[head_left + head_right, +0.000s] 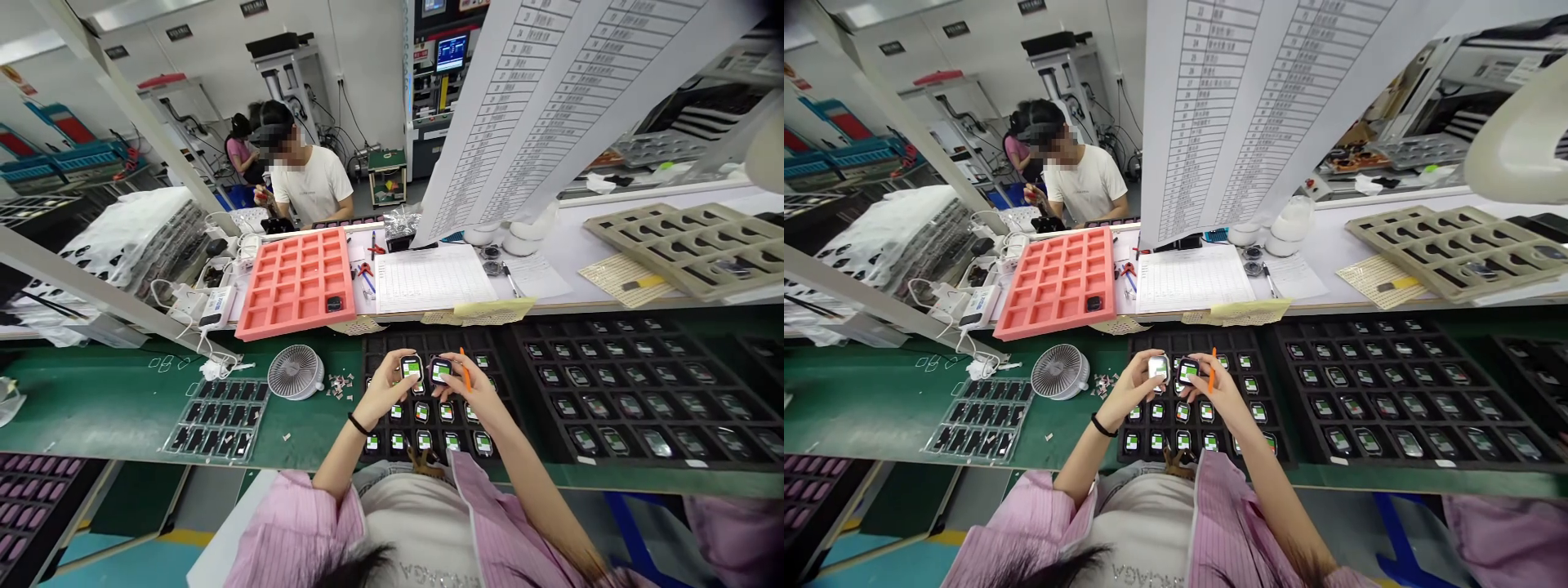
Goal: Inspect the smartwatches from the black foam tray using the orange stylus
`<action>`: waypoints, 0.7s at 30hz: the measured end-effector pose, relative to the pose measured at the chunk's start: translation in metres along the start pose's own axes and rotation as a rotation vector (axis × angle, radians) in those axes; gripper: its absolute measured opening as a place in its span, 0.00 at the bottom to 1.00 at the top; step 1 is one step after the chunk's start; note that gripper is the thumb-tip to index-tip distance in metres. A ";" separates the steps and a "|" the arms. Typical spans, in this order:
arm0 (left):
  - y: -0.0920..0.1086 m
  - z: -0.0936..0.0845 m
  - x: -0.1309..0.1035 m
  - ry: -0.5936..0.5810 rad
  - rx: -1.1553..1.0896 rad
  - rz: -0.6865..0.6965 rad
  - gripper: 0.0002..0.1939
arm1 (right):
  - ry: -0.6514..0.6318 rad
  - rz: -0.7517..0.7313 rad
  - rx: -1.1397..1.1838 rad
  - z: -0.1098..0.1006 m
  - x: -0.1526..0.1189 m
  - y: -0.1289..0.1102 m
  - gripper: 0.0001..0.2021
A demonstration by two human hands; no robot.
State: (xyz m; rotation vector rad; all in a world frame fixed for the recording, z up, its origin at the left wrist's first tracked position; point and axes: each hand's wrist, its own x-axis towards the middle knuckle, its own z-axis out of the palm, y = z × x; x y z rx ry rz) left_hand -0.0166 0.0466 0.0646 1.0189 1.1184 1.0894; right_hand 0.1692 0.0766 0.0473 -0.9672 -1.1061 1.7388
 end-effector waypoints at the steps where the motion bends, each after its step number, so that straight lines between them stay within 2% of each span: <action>1: 0.005 0.002 -0.001 0.014 0.018 0.012 0.26 | 0.007 -0.002 -0.012 0.002 0.001 -0.004 0.18; 5: 0.023 0.006 -0.001 0.085 0.035 0.025 0.20 | 0.046 -0.039 -0.045 0.010 0.003 -0.018 0.15; 7: 0.028 0.007 -0.001 0.092 0.017 0.024 0.20 | 0.010 -0.068 -0.033 0.012 0.002 -0.026 0.15; 12: 0.029 0.009 0.002 0.072 -0.013 0.074 0.23 | -0.096 -0.101 -0.020 0.013 0.000 -0.039 0.17; 21: 0.039 0.011 -0.002 0.045 0.027 0.118 0.22 | -0.101 -0.111 -0.017 0.016 -0.001 -0.044 0.16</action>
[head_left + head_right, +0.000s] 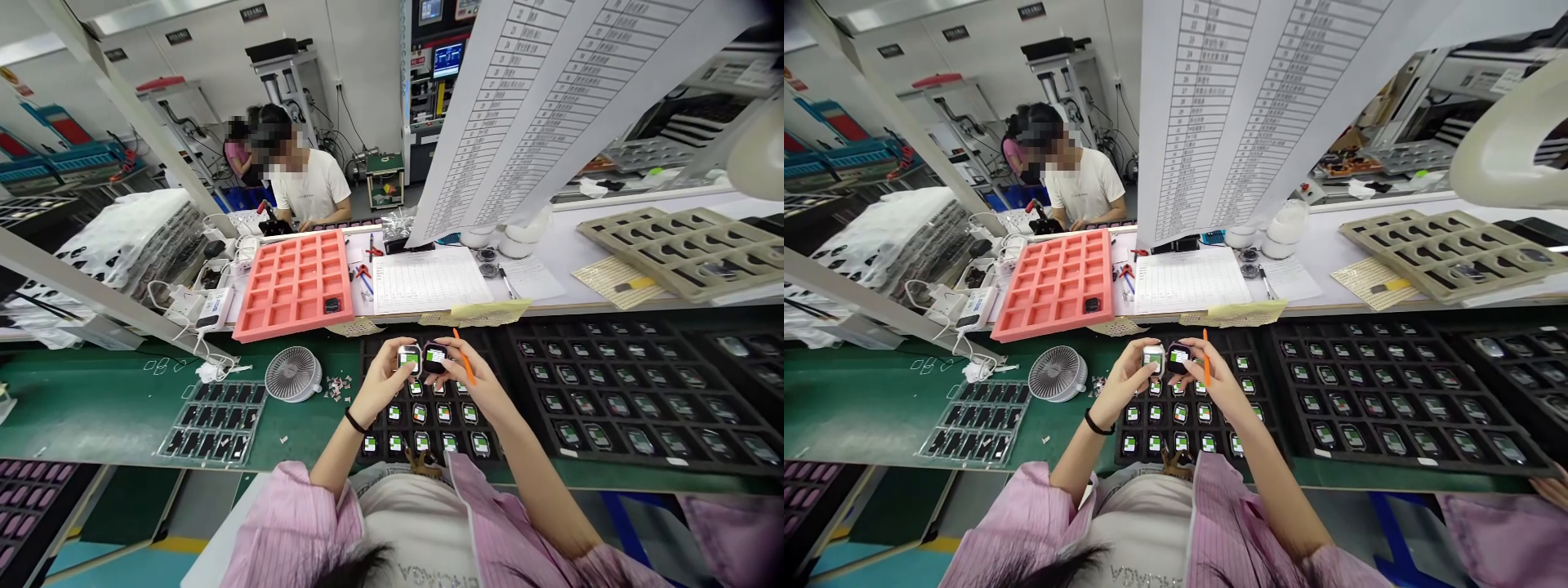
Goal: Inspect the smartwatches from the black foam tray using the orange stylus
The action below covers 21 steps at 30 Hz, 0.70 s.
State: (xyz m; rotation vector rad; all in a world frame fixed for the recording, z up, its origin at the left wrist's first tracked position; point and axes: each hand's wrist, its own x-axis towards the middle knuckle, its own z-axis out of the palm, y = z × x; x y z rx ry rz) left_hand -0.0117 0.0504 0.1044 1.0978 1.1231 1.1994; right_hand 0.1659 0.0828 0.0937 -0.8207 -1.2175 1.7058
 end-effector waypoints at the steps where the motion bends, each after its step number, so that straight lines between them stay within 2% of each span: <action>1: 0.001 0.000 0.000 0.007 0.005 -0.016 0.21 | 0.001 -0.003 0.000 0.001 0.000 -0.001 0.16; 6: -0.001 -0.001 0.001 0.046 -0.008 -0.087 0.21 | 0.010 0.005 -0.021 0.001 -0.002 -0.003 0.16; 11: -0.006 -0.001 0.003 0.025 -0.041 -0.074 0.23 | 0.016 -0.004 -0.024 -0.002 -0.001 0.001 0.16; 21: -0.003 0.000 0.001 0.022 -0.046 -0.066 0.21 | 0.034 -0.001 -0.020 0.000 0.000 0.006 0.15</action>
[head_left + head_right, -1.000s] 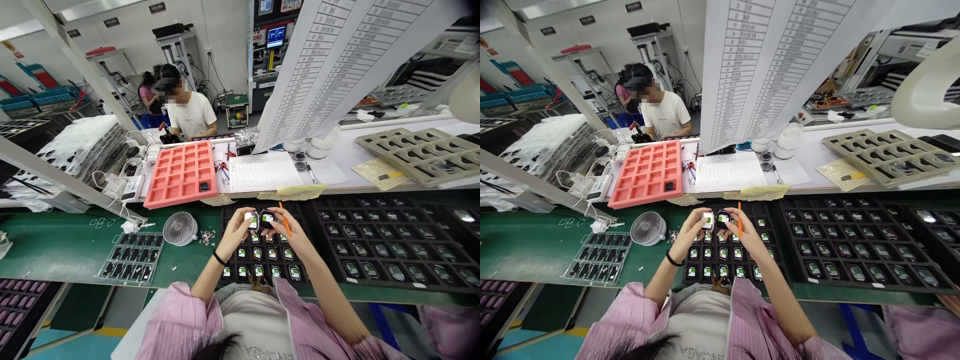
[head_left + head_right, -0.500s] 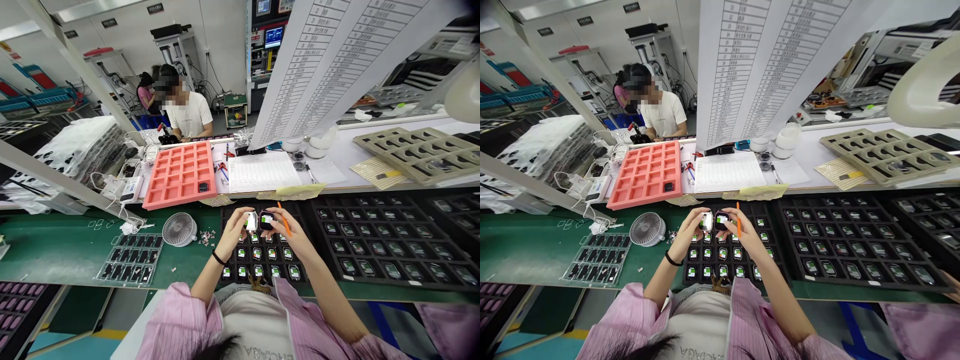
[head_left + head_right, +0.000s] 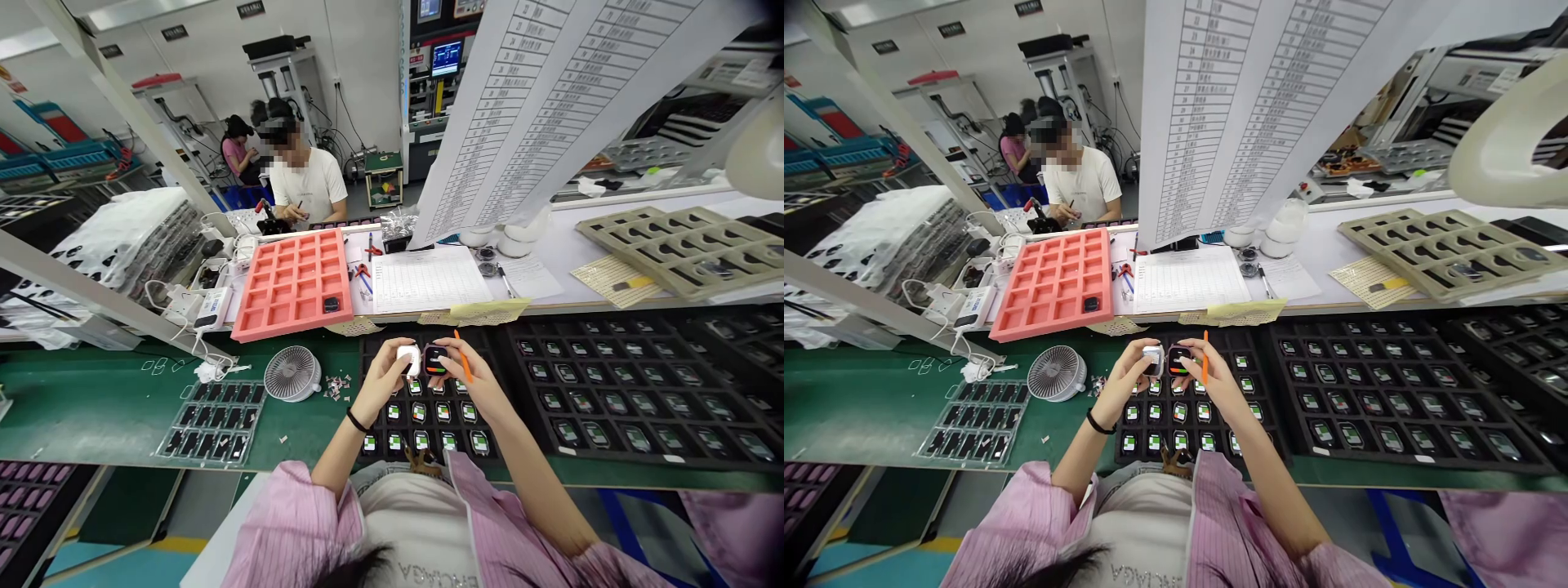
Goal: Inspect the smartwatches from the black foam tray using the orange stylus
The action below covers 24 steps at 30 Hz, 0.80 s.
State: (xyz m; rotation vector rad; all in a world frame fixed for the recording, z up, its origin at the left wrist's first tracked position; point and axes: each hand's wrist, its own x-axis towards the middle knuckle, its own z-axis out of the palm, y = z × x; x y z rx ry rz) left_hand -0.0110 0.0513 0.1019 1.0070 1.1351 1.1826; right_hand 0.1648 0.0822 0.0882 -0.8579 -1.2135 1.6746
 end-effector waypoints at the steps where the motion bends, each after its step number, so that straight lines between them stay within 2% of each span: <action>1: -0.001 0.000 0.000 -0.004 -0.002 -0.005 0.22 | 0.012 0.006 -0.002 0.001 0.000 -0.001 0.15; 7: 0.001 0.000 -0.001 -0.018 -0.020 -0.014 0.21 | 0.052 0.007 -0.009 0.002 0.000 -0.003 0.14; 11: 0.000 0.000 -0.001 -0.022 -0.017 -0.024 0.20 | 0.005 -0.020 0.014 -0.001 -0.002 -0.002 0.13; 14: 0.001 -0.002 -0.003 -0.049 -0.024 -0.014 0.22 | -0.052 -0.026 0.051 -0.005 -0.004 -0.006 0.18; 16: 0.006 -0.003 -0.007 -0.123 -0.050 0.017 0.26 | -0.087 -0.018 0.083 -0.008 -0.006 -0.010 0.23; 19: 0.019 -0.004 -0.017 -0.270 -0.177 0.026 0.35 | -0.134 0.003 0.148 -0.015 -0.011 -0.016 0.25; 24: 0.033 -0.005 -0.034 -0.421 -0.563 0.056 0.33 | -0.213 -0.017 0.293 -0.020 -0.018 -0.021 0.25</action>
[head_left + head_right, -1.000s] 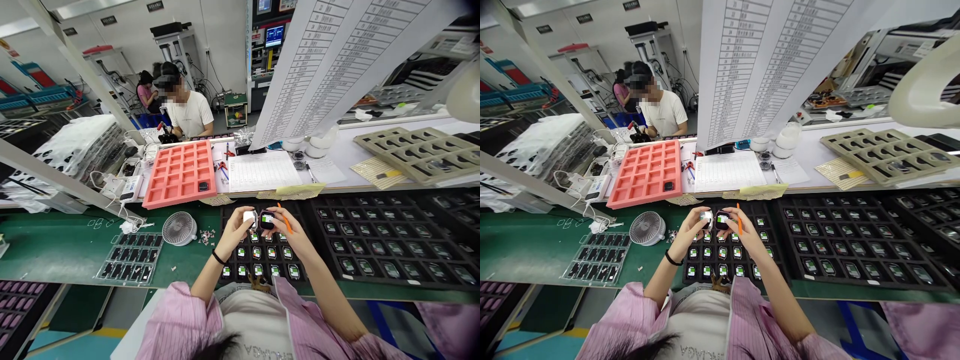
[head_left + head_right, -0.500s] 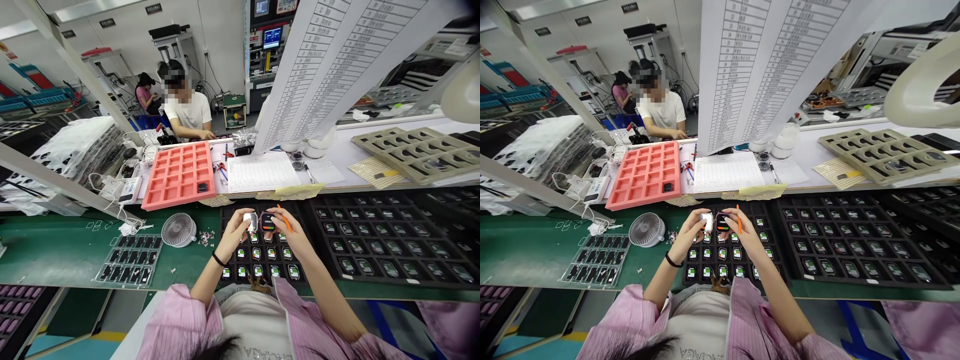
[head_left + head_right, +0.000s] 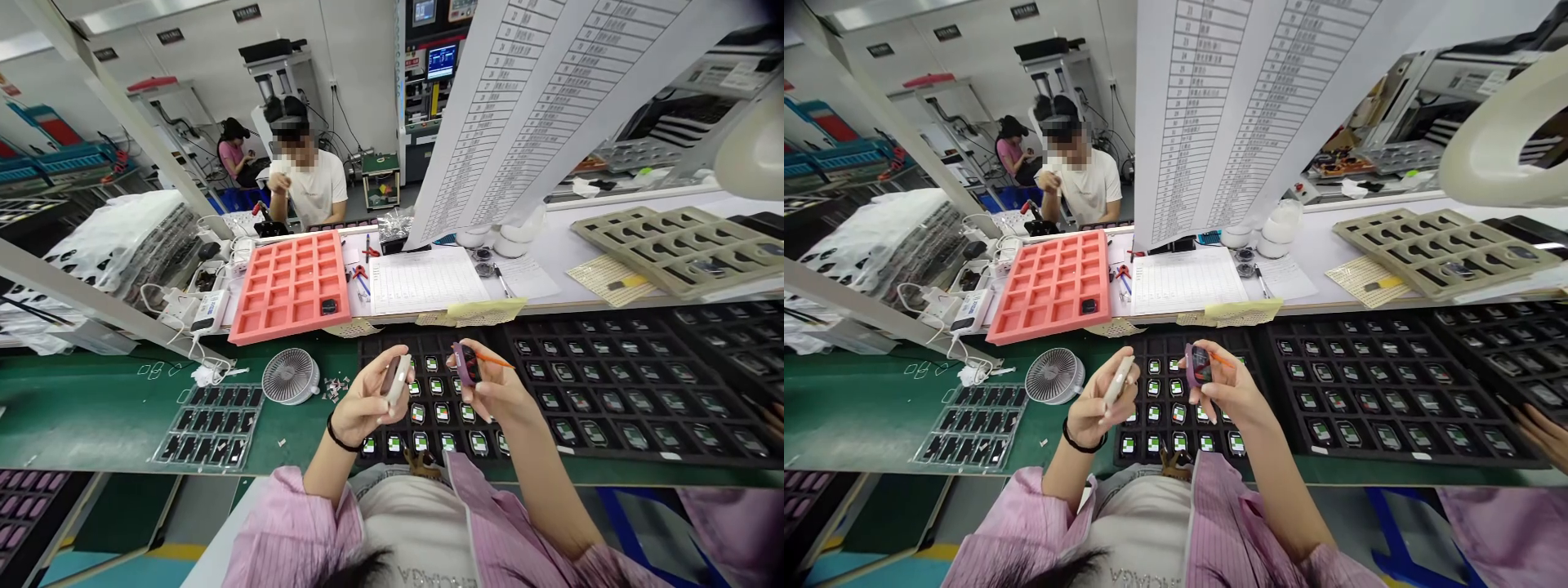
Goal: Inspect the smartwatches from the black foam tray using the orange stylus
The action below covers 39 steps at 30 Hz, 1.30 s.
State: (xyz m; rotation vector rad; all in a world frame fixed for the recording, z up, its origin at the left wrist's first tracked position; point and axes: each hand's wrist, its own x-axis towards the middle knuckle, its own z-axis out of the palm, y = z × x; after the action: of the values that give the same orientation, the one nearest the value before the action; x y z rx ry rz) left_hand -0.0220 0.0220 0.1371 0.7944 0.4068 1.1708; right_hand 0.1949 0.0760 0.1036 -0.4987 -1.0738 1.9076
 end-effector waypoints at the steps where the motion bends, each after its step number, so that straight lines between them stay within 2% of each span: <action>1: 0.000 0.000 -0.001 -0.010 -0.010 0.015 0.33 | 0.000 -0.009 -0.006 0.002 0.000 0.000 0.25; 3: -0.001 -0.001 0.001 0.022 0.075 0.017 0.34 | 0.028 -0.019 -0.068 0.006 0.002 0.000 0.24; 7: -0.006 -0.007 0.011 0.211 0.406 0.026 0.32 | 0.136 -0.045 -0.239 0.011 0.009 0.008 0.23; 9: -0.010 -0.012 0.015 0.282 0.503 0.060 0.31 | 0.159 -0.068 -0.294 0.009 0.014 0.016 0.23; 14: -0.017 -0.019 0.019 0.317 0.610 0.063 0.30 | 0.145 -0.111 -0.378 -0.001 0.020 0.032 0.21; 18: -0.021 -0.021 0.021 0.357 0.626 0.076 0.25 | 0.128 -0.107 -0.392 -0.003 0.020 0.034 0.18; 31: -0.025 -0.027 0.022 0.420 0.621 0.043 0.20 | 0.149 -0.077 -0.383 -0.002 0.020 0.033 0.17; 39: -0.025 -0.025 0.023 0.427 0.585 0.013 0.20 | 0.225 -0.042 -0.331 0.003 0.021 0.032 0.18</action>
State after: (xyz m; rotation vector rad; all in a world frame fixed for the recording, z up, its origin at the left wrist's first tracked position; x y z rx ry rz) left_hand -0.0134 0.0472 0.1048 1.0437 1.1343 1.2484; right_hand 0.1660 0.0841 0.0801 -0.8478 -1.2426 1.5987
